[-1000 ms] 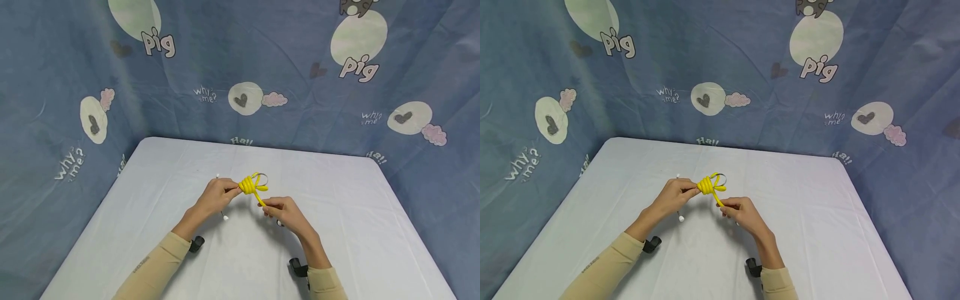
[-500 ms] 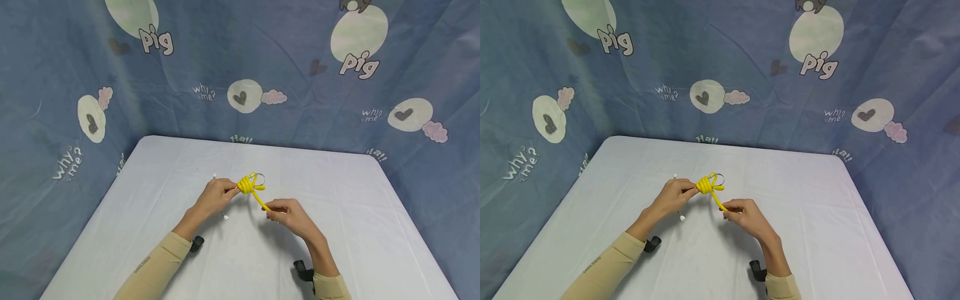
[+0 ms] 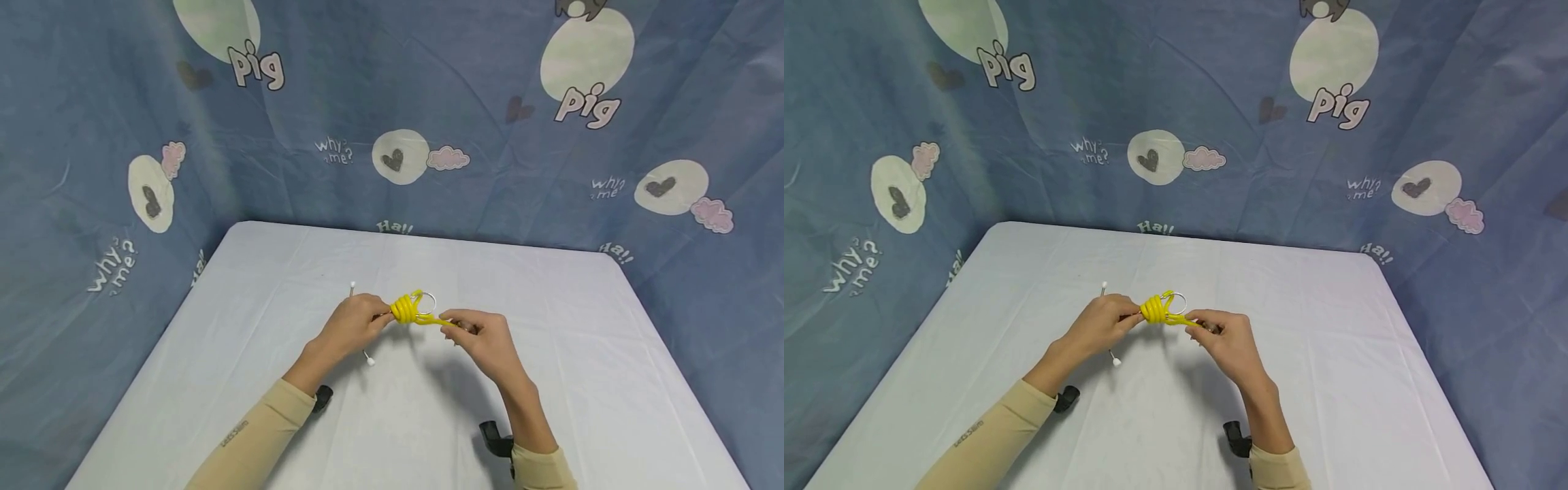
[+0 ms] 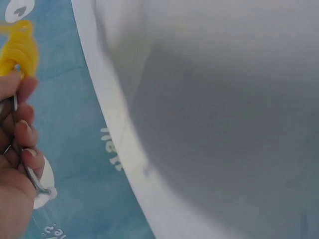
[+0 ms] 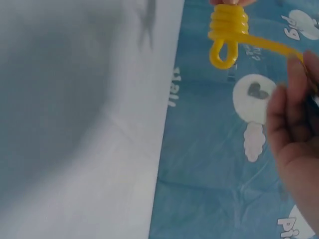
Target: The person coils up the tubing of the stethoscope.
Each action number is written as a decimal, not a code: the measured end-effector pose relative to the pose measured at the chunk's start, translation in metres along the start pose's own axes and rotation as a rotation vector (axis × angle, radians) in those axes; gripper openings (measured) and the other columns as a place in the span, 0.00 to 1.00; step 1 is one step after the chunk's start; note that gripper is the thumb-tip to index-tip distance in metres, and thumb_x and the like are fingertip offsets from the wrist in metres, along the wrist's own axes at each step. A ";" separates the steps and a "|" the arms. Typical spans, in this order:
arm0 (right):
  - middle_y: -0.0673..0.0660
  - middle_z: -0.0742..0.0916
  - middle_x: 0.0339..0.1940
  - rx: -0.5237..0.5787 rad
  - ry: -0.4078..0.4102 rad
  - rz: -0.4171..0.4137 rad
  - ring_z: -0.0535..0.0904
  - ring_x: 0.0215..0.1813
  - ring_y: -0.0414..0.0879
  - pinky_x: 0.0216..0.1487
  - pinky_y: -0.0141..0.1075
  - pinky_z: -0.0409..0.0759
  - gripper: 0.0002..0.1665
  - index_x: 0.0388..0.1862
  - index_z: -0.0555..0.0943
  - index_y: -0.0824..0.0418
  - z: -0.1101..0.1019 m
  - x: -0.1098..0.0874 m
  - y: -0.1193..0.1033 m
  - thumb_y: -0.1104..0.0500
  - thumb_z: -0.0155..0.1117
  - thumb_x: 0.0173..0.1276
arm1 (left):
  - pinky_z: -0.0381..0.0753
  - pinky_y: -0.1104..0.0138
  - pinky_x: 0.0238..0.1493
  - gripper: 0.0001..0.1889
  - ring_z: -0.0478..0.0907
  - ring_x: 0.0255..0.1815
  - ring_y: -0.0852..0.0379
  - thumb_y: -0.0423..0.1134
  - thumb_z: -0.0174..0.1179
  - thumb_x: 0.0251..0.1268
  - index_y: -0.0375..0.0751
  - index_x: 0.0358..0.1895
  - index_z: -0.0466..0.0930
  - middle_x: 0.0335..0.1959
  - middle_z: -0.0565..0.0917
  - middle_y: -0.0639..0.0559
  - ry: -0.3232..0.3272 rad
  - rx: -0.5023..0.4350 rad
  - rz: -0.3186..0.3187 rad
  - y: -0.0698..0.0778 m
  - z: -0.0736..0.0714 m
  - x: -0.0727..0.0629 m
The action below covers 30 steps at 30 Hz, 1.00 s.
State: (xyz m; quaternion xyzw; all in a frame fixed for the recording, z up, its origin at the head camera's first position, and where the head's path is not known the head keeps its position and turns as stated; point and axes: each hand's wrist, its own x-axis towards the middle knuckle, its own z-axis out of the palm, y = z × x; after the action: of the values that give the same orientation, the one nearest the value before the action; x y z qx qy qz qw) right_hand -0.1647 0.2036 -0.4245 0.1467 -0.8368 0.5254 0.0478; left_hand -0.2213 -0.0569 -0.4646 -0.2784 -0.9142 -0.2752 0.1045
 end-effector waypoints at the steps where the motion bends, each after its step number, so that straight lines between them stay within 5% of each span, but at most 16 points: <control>1: 0.58 0.86 0.24 0.023 0.034 -0.003 0.79 0.25 0.42 0.25 0.31 0.75 0.09 0.41 0.88 0.54 0.001 0.000 -0.001 0.63 0.72 0.62 | 0.74 0.70 0.34 0.05 0.72 0.28 0.65 0.41 0.65 0.66 0.51 0.36 0.91 0.28 0.85 0.61 -0.003 0.009 0.007 0.001 0.000 -0.001; 8: 0.63 0.84 0.33 0.237 0.087 -0.023 0.83 0.33 0.47 0.37 0.34 0.82 0.09 0.44 0.78 0.63 0.001 0.004 0.001 0.63 0.66 0.69 | 0.75 0.71 0.34 0.05 0.72 0.28 0.66 0.41 0.65 0.66 0.50 0.36 0.90 0.27 0.84 0.63 -0.024 0.007 0.073 0.007 0.002 -0.001; 18: 0.55 0.81 0.42 0.572 -0.140 -0.028 0.81 0.42 0.42 0.49 0.32 0.80 0.10 0.57 0.68 0.62 -0.002 0.006 0.015 0.63 0.45 0.81 | 0.79 0.70 0.37 0.06 0.79 0.32 0.65 0.41 0.64 0.67 0.49 0.34 0.89 0.31 0.87 0.61 -0.051 0.056 0.162 0.012 0.004 -0.001; 24: 0.51 0.82 0.39 0.582 -0.038 -0.007 0.80 0.36 0.42 0.40 0.31 0.81 0.09 0.53 0.70 0.65 0.000 0.010 0.015 0.63 0.49 0.79 | 0.75 0.72 0.33 0.06 0.76 0.30 0.65 0.41 0.64 0.67 0.48 0.32 0.89 0.29 0.85 0.60 -0.035 0.023 0.240 0.017 0.002 -0.003; 30: 0.50 0.79 0.38 0.568 0.060 0.067 0.74 0.36 0.42 0.37 0.32 0.76 0.13 0.51 0.74 0.71 0.006 0.012 0.017 0.61 0.52 0.78 | 0.73 0.73 0.32 0.05 0.72 0.28 0.67 0.40 0.65 0.66 0.49 0.33 0.89 0.25 0.82 0.62 0.030 0.018 0.238 0.019 0.001 -0.003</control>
State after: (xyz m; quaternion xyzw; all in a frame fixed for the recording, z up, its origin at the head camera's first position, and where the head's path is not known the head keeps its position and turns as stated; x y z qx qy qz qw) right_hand -0.1808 0.2025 -0.4393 0.1108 -0.6587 0.7441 0.0120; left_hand -0.2082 -0.0443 -0.4585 -0.3799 -0.8755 -0.2566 0.1529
